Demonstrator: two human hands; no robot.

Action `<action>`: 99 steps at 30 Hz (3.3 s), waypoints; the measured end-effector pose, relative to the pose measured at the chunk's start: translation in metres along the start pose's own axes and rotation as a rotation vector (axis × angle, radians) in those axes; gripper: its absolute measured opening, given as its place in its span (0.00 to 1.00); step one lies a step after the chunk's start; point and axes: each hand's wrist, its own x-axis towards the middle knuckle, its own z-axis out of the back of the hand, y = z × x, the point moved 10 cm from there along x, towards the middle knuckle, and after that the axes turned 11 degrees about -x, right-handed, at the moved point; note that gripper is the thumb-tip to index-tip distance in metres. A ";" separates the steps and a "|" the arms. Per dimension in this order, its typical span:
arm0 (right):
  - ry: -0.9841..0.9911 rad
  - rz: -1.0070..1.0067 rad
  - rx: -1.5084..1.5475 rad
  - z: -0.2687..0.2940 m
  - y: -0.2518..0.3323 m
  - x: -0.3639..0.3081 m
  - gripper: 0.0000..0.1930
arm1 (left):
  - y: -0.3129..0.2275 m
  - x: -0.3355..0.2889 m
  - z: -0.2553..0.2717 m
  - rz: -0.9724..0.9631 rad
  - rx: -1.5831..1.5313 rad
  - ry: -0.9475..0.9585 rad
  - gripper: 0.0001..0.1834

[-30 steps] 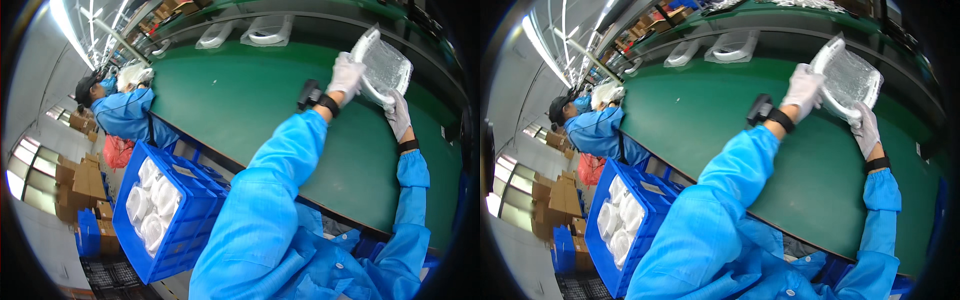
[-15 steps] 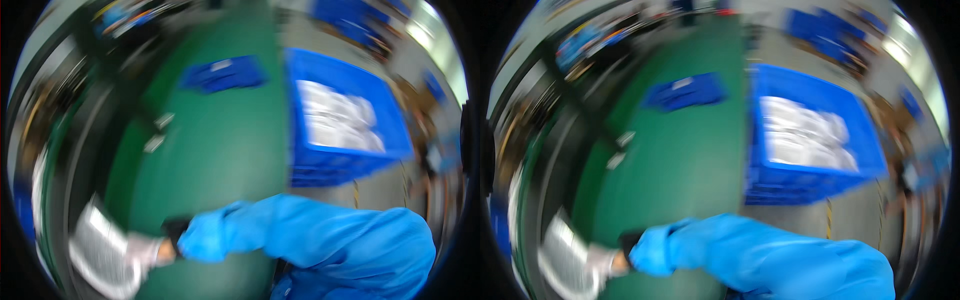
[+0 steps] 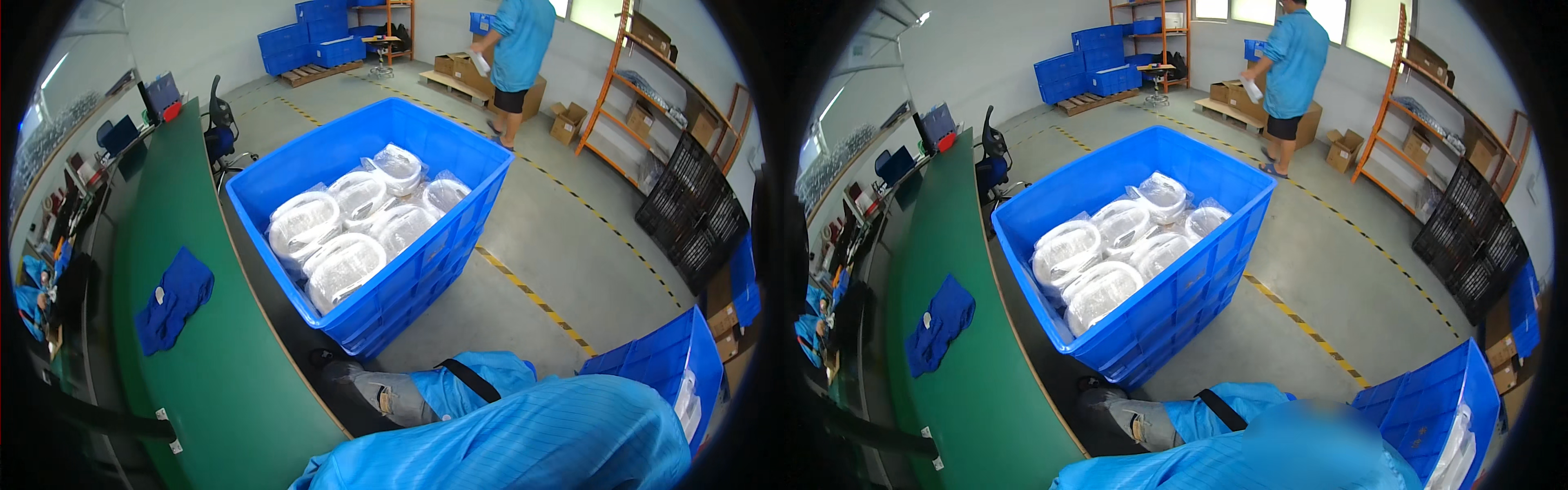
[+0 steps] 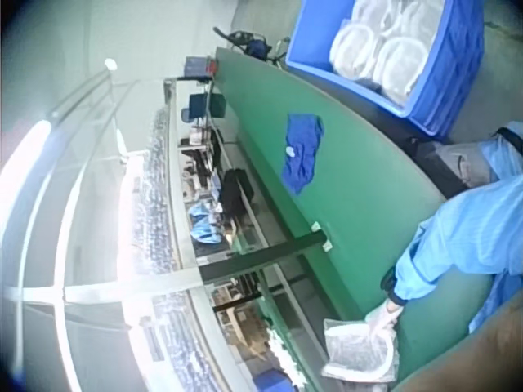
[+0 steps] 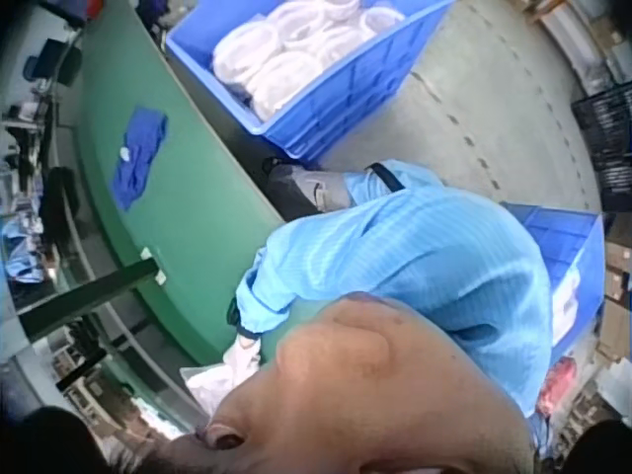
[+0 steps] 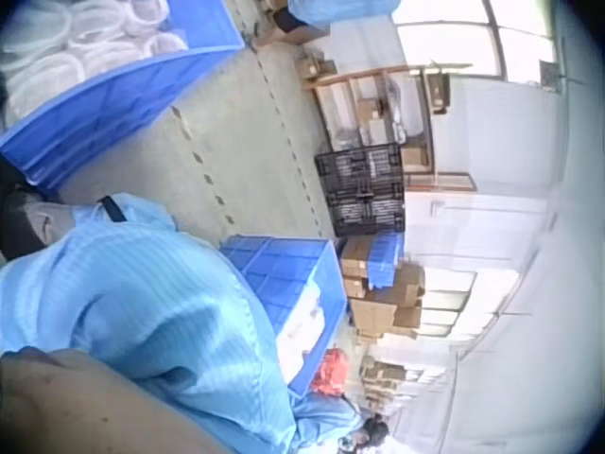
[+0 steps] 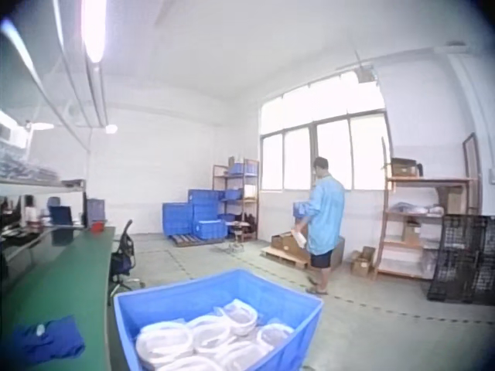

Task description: Picking up white U-shaped objects wrapped in bubble wrap from a conveyor belt and placing them into a blue storage bin.

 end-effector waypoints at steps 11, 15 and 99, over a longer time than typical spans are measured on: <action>-0.190 0.520 0.025 0.170 0.087 -0.271 0.10 | -0.024 -0.129 0.025 0.253 -0.174 -0.032 0.23; -0.311 0.621 -1.038 0.221 0.164 -0.340 0.12 | 0.019 -0.163 0.047 0.568 -0.244 -0.207 0.23; -1.316 0.270 -0.097 0.235 0.187 -0.616 0.45 | -0.227 -0.203 -0.310 -0.163 -0.386 0.483 0.24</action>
